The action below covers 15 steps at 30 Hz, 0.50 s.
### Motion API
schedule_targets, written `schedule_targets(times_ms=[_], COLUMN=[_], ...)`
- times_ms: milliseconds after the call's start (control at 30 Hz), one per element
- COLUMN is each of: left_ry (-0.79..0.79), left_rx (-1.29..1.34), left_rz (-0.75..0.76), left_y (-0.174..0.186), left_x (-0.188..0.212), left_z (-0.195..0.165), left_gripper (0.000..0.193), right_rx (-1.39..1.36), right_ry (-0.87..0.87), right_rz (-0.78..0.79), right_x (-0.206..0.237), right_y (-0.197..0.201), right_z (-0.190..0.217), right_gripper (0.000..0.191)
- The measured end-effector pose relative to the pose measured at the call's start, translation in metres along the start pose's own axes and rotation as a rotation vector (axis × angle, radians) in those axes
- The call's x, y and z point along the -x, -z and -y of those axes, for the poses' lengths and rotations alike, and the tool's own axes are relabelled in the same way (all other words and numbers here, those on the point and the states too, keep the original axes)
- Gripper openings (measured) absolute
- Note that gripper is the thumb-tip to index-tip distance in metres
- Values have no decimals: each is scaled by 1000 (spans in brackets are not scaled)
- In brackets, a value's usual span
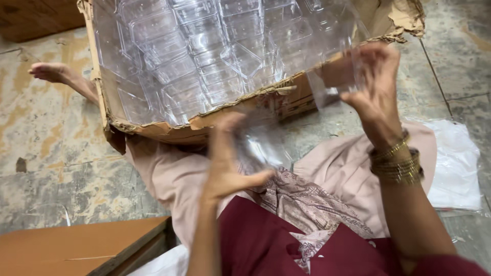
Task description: The person sits on the floor and packs clear plastic containers into clear plastic bags, then places the bagged containers into a large cardboard box alongside other stacked containers. They occasionally reach into the box to reposition containers and pull new bags from a pile beside them.
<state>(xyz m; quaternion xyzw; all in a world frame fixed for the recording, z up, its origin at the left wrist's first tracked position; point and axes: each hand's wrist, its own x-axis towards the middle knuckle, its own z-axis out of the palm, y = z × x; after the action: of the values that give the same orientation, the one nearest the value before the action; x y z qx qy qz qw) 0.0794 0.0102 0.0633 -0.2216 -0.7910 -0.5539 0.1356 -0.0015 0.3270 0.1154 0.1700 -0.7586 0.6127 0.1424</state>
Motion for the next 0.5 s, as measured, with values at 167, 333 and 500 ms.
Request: schedule_targets(times_ms=[167, 333, 500], left_ry=[232, 329, 246], left_rx=[-497, -474, -516], left_rz=[340, 302, 227], left_y=[-120, -171, -139], left_x=[-1, -3, 3], left_z=[44, 98, 64], left_gripper=[118, 128, 122], right_rx=[30, 539, 780], right_ry=[-243, -191, -44], right_rz=[92, 96, 98], right_x=[58, 90, 103], right_y=[12, -8, -58], right_z=[-24, -64, -73], right_gripper=[65, 68, 68])
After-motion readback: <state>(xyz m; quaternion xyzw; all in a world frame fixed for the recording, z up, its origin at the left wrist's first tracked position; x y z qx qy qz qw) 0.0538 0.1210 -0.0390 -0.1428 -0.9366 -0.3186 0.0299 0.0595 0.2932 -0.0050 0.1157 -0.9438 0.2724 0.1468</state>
